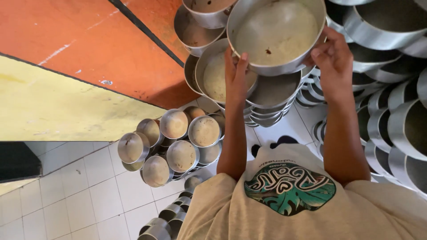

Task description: Organizing and stacking metal cake tins on the floor of a bakery.

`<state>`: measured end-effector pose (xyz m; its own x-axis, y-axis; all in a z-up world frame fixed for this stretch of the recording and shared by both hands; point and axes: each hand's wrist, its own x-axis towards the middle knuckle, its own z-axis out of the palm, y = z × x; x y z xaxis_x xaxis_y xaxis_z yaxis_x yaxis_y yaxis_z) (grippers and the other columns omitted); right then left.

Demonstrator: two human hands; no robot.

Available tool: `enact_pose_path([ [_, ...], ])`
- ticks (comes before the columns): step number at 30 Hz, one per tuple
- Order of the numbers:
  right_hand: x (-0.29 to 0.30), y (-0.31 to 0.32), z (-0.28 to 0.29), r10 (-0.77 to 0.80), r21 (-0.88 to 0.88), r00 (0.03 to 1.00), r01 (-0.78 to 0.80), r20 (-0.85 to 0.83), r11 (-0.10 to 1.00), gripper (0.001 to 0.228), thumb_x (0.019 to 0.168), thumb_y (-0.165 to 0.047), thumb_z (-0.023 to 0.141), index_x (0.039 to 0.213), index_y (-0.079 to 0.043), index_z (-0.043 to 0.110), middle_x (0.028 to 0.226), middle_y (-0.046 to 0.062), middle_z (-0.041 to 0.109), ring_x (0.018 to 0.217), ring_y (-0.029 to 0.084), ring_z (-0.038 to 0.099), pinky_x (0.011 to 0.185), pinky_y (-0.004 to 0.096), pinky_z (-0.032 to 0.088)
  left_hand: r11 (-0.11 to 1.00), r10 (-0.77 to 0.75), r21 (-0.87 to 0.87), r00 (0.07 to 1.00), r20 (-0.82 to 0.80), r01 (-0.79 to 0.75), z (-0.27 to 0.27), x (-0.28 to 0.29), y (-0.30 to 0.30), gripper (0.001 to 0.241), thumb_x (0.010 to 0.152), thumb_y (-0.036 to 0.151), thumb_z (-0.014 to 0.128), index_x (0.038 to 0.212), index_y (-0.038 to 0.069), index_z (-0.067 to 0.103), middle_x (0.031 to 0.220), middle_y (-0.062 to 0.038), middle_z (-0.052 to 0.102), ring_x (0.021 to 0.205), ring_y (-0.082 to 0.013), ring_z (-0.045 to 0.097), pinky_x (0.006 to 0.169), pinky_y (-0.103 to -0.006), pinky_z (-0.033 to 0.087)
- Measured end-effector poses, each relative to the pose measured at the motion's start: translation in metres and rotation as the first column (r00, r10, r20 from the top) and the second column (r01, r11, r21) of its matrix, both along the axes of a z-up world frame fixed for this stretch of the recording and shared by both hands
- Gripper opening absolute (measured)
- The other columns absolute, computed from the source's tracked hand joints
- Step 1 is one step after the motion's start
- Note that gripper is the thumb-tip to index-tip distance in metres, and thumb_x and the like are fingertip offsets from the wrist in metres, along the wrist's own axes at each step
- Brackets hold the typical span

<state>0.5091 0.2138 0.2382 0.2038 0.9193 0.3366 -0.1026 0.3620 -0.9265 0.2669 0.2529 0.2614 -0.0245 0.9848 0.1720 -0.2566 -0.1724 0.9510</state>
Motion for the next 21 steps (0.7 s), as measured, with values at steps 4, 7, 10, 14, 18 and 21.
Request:
enact_pose_path([
  [4, -0.007, -0.007, 0.012, -0.033, 0.008, 0.999, 0.033, 0.035, 0.999, 0.042, 0.113, -0.004, 0.061, 0.153, 0.004, 0.048, 0.099, 0.004, 0.065, 0.093, 0.015, 0.068, 0.089, 0.031, 0.059, 0.998, -0.021, -0.067, 0.995, -0.102, 0.014, 0.005, -0.006, 0.011, 0.067, 0.102, 0.036, 0.060, 0.158, 0.007, 0.039, 0.108, -0.005, 0.059, 0.094, -0.0127, 0.053, 0.081, -0.0285, 0.045],
  [7, -0.006, -0.006, 0.005, -0.032, 0.011, 0.999, 0.032, 0.023, 0.999, 0.049, 0.112, -0.005, 0.060, 0.158, 0.003, 0.048, 0.100, 0.006, 0.066, 0.094, 0.015, 0.068, 0.087, 0.030, 0.058, 0.991, -0.042, -0.131, 0.985, -0.168, 0.020, 0.007, -0.008, 0.016, 0.068, 0.099, 0.039, 0.062, 0.157, 0.009, 0.043, 0.104, -0.004, 0.058, 0.087, -0.0128, 0.048, 0.070, -0.0280, 0.037],
  [10, -0.006, 0.003, 0.003, -0.024, -0.006, 1.000, 0.025, 0.018, 1.000, 0.051, 0.109, -0.005, 0.059, 0.159, 0.003, 0.046, 0.109, 0.006, 0.066, 0.101, 0.015, 0.067, 0.090, 0.031, 0.057, 0.988, -0.033, -0.152, 0.983, -0.182, 0.005, 0.009, -0.006, 0.022, 0.069, 0.098, 0.041, 0.063, 0.156, 0.011, 0.043, 0.104, -0.003, 0.058, 0.088, -0.0125, 0.049, 0.071, -0.0279, 0.038],
  [14, 0.000, 0.015, 0.004, -0.011, -0.011, 1.000, 0.011, 0.024, 1.000, 0.048, 0.114, -0.012, 0.059, 0.157, 0.003, 0.046, 0.112, 0.007, 0.068, 0.099, 0.015, 0.068, 0.088, 0.030, 0.058, 0.986, -0.011, -0.168, 0.986, -0.166, -0.017, 0.005, 0.001, 0.030, 0.070, 0.097, 0.042, 0.063, 0.157, 0.012, 0.040, 0.107, -0.002, 0.059, 0.094, -0.0122, 0.054, 0.076, -0.0278, 0.042],
  [18, 0.009, 0.027, 0.010, 0.020, -0.049, 1.000, -0.019, 0.010, 0.999, 0.049, 0.117, -0.020, 0.060, 0.159, 0.002, 0.047, 0.114, 0.007, 0.068, 0.097, 0.014, 0.067, 0.083, 0.028, 0.055, 0.987, 0.001, -0.158, 0.980, -0.201, -0.033, 0.017, 0.007, 0.040, 0.068, 0.098, 0.043, 0.061, 0.156, 0.013, 0.042, 0.111, -0.002, 0.063, 0.098, -0.0126, 0.057, 0.077, -0.0273, 0.044],
  [21, 0.013, 0.032, 0.021, 0.007, -0.100, 0.995, 0.003, 0.097, 0.995, 0.050, 0.114, -0.017, 0.059, 0.158, 0.001, 0.046, 0.109, 0.006, 0.068, 0.091, 0.012, 0.067, 0.073, 0.025, 0.050, 0.983, 0.010, -0.178, 0.978, -0.206, -0.048, 0.020, 0.014, 0.046, 0.064, 0.098, 0.041, 0.060, 0.154, 0.012, 0.047, 0.108, -0.002, 0.062, 0.091, -0.0123, 0.054, 0.072, -0.0264, 0.041],
])
